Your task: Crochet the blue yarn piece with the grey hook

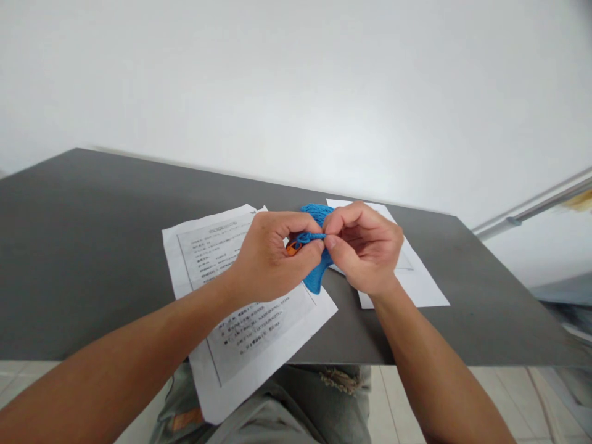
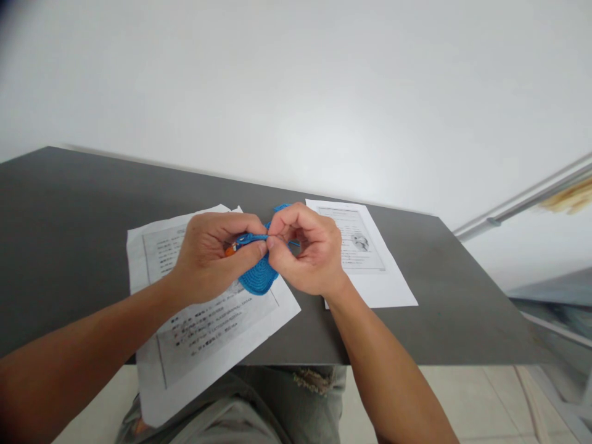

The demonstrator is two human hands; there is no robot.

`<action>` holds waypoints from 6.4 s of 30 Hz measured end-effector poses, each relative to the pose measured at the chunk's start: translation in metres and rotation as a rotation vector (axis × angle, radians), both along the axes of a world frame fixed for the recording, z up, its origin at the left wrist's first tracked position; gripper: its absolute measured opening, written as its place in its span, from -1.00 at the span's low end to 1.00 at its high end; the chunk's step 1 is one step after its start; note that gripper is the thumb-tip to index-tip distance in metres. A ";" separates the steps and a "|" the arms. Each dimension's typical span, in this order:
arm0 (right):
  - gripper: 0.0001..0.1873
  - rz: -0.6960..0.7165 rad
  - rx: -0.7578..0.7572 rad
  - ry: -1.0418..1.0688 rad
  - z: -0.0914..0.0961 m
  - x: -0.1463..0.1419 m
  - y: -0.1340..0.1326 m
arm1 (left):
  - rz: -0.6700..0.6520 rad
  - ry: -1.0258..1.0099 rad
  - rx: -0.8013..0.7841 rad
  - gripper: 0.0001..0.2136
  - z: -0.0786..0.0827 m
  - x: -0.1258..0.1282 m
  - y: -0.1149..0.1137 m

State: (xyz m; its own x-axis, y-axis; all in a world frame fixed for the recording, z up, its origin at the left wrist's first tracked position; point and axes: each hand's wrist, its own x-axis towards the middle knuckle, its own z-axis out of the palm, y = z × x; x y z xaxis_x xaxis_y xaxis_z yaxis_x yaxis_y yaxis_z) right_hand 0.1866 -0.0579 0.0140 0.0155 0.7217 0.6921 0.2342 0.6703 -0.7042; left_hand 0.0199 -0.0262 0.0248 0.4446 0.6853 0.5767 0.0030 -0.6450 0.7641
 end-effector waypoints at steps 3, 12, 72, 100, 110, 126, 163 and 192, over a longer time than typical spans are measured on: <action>-0.88 -0.022 -0.011 0.003 0.000 -0.001 0.000 | 0.006 -0.036 -0.037 -0.85 -0.001 0.000 0.000; -0.88 -0.090 0.029 0.015 -0.003 -0.002 -0.002 | 0.051 -0.169 -0.191 -0.80 -0.002 0.002 -0.004; -0.92 0.032 -0.038 0.233 -0.005 0.002 0.001 | 0.126 -0.197 -0.111 -0.82 -0.016 0.004 -0.012; -0.93 0.039 -0.028 0.211 -0.006 0.004 0.000 | 0.141 -0.137 0.016 -0.80 -0.011 -0.001 -0.011; -0.90 0.028 -0.028 0.195 -0.003 0.002 -0.001 | 0.145 -0.100 0.081 -0.81 -0.011 -0.002 -0.009; -0.92 0.020 -0.040 0.187 -0.002 0.002 -0.001 | 0.144 -0.087 0.090 -0.80 -0.009 -0.002 -0.008; -0.87 0.073 -0.010 0.160 0.001 0.002 -0.001 | 0.126 -0.048 0.182 -0.80 -0.008 -0.003 -0.006; -0.89 -0.002 -0.044 0.134 0.004 -0.003 -0.003 | 0.017 -0.245 -0.193 -0.66 -0.013 0.003 -0.010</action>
